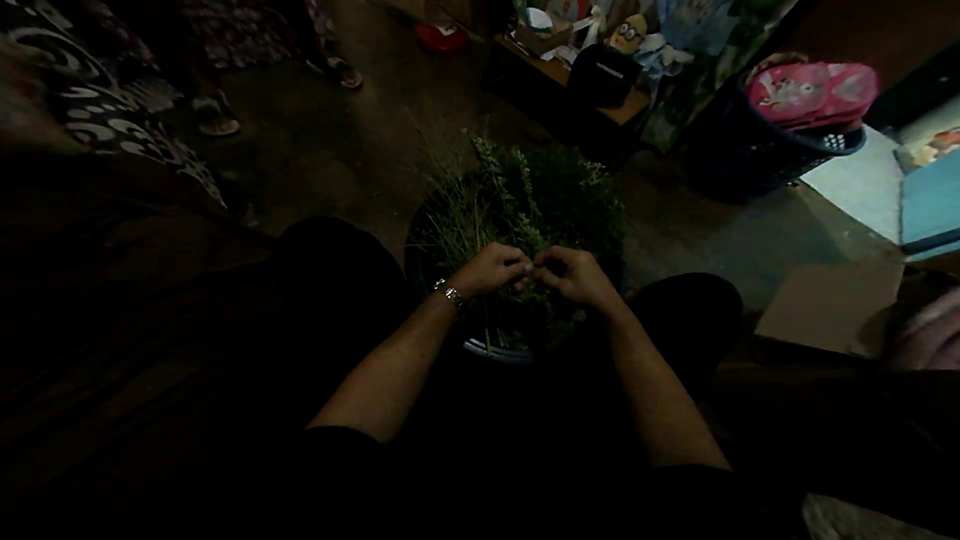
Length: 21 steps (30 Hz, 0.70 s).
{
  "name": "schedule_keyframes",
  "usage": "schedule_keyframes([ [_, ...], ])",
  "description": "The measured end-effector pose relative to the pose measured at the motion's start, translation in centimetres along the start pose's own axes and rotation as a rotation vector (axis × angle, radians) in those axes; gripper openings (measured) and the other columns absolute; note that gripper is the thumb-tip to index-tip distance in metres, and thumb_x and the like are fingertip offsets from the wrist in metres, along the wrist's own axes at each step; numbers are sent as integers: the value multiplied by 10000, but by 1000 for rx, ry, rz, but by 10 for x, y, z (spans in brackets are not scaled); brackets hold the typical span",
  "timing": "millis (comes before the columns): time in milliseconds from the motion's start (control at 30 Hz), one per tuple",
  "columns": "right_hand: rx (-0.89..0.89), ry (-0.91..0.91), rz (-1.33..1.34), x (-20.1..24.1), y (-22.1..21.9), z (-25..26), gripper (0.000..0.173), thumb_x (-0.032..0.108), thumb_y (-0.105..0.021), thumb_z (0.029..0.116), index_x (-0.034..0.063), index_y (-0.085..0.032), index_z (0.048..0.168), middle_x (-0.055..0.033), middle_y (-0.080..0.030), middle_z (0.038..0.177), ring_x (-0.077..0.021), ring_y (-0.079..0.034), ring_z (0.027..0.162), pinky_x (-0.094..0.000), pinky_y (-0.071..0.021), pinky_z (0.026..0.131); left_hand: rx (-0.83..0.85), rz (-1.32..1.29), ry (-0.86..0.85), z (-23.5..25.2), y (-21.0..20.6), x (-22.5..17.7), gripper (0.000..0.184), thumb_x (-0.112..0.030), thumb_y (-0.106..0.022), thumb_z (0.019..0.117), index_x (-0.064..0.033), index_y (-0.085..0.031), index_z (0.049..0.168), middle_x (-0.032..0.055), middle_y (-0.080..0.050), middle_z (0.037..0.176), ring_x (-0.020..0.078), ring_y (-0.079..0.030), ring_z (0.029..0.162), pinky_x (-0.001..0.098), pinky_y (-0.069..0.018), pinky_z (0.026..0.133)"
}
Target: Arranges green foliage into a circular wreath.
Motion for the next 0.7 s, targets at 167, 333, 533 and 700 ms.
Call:
schedule_keyframes([
  [167,-33,-4,-4,1,0,0,142,81,-677,979,-11,-691,1086,-130,-694,922,-179,-646,750,-370,-567,724,-10,-6,-36,-1,1,-2,185,-82,-577,1041,50,-694,987,53,-681,805,60,-648,684,218,-569,693],
  [333,-106,-48,16,-1,9,-2,102,50,-708,921,4,-704,1013,-127,-693,905,-201,-646,755,-407,-561,698,-4,43,-29,-1,6,-8,203,-111,-569,1048,26,-704,986,38,-661,790,59,-619,673,220,-546,675],
  [533,-176,-124,140,-7,36,-11,63,4,-691,914,10,-676,975,-76,-657,853,-117,-610,701,-308,-548,668,-72,12,3,-3,27,-7,188,-123,-578,1041,-1,-708,985,9,-655,788,40,-598,677,209,-522,663],
  [700,-235,-159,212,-15,49,-16,58,-10,-663,920,6,-657,976,-61,-630,779,-102,-591,623,-285,-544,615,-108,-29,27,-4,34,-7,185,-113,-565,1047,7,-696,995,8,-654,793,43,-602,678,208,-527,679],
])
Point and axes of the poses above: each hand's wrist, its own z-axis towards the middle knuckle, its own y-axis out of the back of the hand, x = y × z, the point moved 5 cm from there along z, towards the middle knuckle
